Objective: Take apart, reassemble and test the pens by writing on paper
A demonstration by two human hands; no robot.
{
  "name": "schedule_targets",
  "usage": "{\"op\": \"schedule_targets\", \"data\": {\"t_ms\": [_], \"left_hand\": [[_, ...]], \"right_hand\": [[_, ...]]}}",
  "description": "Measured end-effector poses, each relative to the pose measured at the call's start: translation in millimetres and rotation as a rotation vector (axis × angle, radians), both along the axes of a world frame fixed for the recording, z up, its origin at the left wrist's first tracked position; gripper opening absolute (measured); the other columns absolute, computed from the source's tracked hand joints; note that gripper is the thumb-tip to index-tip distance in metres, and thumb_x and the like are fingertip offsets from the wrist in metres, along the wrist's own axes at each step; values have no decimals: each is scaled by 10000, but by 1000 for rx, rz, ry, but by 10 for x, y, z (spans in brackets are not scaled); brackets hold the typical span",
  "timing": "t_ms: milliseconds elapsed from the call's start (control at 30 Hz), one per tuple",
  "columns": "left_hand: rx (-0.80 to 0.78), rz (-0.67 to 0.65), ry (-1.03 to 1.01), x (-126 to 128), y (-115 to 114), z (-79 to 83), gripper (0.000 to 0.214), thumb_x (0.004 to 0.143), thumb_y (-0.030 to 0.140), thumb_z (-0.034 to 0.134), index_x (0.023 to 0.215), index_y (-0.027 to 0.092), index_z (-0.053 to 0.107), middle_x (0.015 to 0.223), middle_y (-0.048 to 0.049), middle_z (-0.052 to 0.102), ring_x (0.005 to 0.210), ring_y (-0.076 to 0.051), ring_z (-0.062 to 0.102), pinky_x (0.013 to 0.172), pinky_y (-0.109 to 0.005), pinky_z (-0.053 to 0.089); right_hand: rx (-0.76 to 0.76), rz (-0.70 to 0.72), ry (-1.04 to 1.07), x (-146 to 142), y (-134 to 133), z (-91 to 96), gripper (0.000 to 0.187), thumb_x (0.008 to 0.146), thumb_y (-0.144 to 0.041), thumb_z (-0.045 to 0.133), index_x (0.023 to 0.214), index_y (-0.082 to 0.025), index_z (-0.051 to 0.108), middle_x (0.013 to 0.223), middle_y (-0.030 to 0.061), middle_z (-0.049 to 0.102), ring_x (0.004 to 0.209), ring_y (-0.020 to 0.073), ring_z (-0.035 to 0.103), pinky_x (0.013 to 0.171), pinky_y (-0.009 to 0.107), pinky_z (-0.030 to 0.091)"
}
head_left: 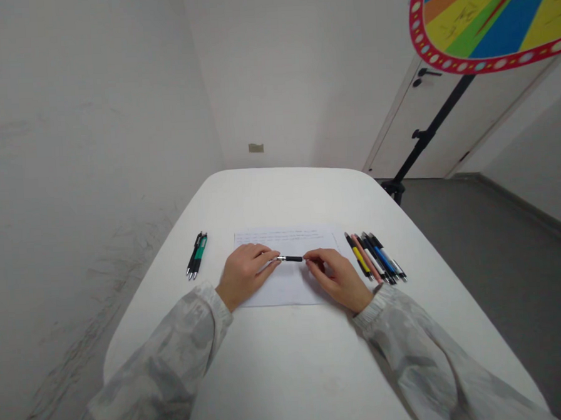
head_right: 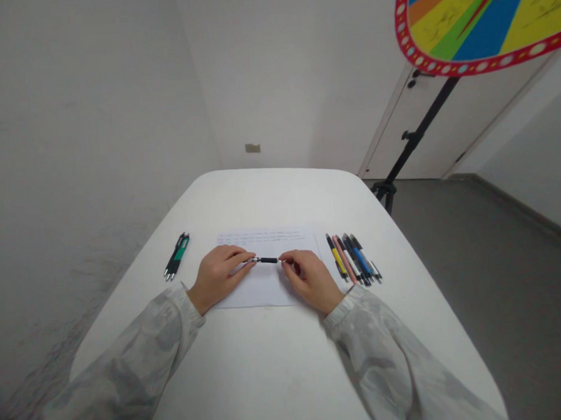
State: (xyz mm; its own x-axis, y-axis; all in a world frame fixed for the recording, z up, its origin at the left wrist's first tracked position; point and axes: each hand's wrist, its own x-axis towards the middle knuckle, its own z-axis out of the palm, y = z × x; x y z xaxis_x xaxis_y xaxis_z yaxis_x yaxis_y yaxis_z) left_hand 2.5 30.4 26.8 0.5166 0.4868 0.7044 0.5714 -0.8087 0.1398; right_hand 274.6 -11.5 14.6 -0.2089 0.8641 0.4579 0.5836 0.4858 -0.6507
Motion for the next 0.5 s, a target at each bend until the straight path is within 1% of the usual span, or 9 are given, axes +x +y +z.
{"op": "schedule_targets", "data": {"t_ms": [133,367,500], "left_hand": [[-2,-2,-1,0,-1,7,164,1089,340,669,1141,222,769,1013,-56,800,883,-198,723,802,-363,555],[2,1,9,1,-4,6,187,1095,359,654,1128,220,775,999,-62,803,877,-201,727,791,-366,561],[0,9,14,-18,12,-4,186,1089,364,660,1116,221,775,988,-63,800,874,-202,722,794,-373,565]], "right_hand": [[-12,-8,7,4,3,-9,175,1046,-360,641,1114,-237,746,972,80,789,849,247,697,785,405,552],[-19,-28,14,-13,-17,57,187,1070,-380,613,1039,-238,731,929,74,772,849,248,684,794,408,535],[-21,-64,87,-8,-6,60,182,1068,-363,598,1015,-231,712,919,63,758,826,233,665,757,386,520]]}}
